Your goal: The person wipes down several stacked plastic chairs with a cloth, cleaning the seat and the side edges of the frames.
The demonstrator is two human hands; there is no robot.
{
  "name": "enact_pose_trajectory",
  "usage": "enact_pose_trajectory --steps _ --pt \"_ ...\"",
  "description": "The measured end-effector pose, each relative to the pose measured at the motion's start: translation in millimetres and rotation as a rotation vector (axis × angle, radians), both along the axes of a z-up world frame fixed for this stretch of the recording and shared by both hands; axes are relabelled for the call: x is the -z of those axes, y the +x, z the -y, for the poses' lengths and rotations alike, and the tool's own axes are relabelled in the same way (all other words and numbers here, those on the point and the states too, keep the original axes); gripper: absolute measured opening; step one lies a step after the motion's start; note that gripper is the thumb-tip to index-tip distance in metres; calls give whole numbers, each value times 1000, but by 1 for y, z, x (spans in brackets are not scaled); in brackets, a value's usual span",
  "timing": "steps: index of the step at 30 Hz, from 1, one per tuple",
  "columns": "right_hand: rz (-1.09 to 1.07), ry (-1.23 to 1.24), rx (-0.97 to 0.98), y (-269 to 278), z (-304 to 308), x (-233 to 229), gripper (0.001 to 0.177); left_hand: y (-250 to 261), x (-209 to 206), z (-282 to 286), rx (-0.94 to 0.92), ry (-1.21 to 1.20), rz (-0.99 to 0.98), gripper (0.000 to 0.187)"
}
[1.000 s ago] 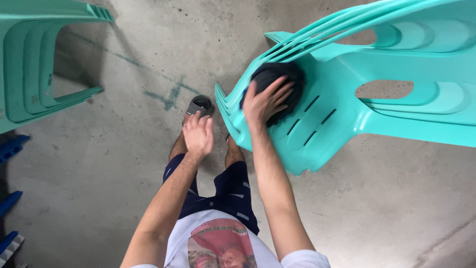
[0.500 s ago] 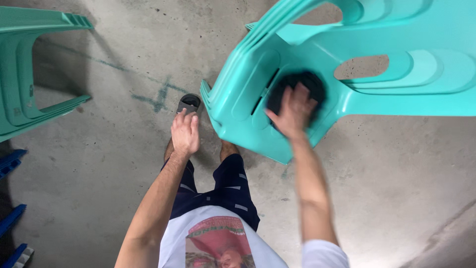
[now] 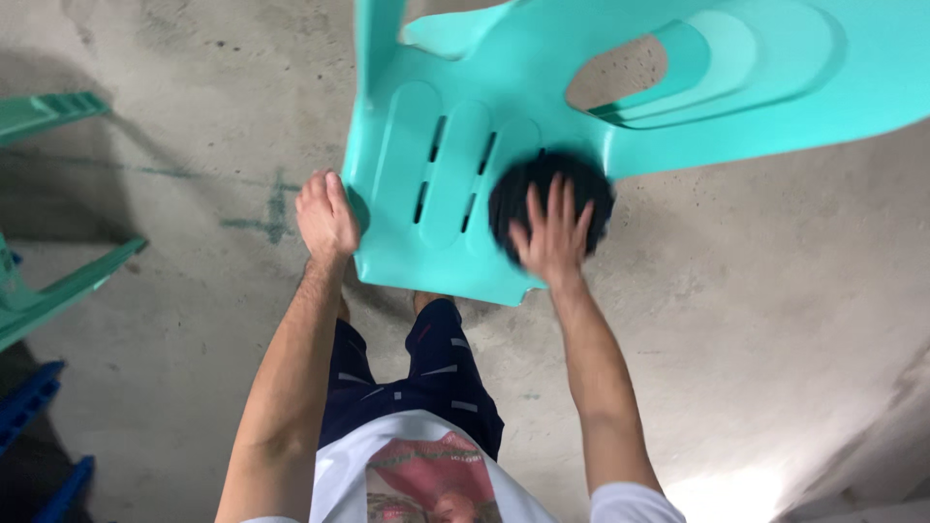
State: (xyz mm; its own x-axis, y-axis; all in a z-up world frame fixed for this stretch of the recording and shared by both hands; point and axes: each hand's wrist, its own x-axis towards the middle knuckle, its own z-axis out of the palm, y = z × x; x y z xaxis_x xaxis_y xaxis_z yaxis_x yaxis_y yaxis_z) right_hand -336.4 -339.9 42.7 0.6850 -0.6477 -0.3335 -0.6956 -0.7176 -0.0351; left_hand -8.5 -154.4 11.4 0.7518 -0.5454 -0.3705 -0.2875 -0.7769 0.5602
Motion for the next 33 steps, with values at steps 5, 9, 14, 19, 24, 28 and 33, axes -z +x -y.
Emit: enact_pose_trajectory --steps 5,9,14,19,24,28,33 --pt "33 -8 191 108 -24 18 81 -4 2 17 -1 146 174 55" --pt "300 289 131 96 -115 -11 81 -7 -6 23 3 191 223 54" --pt "-117 156 119 41 -40 -8 85 -9 -8 24 18 172 207 50" --pt "45 75 344 46 77 23 85 -8 -6 24 36 132 248 49" --pt "-95 -66 497 15 -20 35 87 -8 -4 25 55 206 244 50" --pt "-109 -7 742 -10 -86 25 100 -9 -4 25 58 206 254 49" --pt "87 -4 977 8 0 43 99 -8 -3 26 51 231 232 52"
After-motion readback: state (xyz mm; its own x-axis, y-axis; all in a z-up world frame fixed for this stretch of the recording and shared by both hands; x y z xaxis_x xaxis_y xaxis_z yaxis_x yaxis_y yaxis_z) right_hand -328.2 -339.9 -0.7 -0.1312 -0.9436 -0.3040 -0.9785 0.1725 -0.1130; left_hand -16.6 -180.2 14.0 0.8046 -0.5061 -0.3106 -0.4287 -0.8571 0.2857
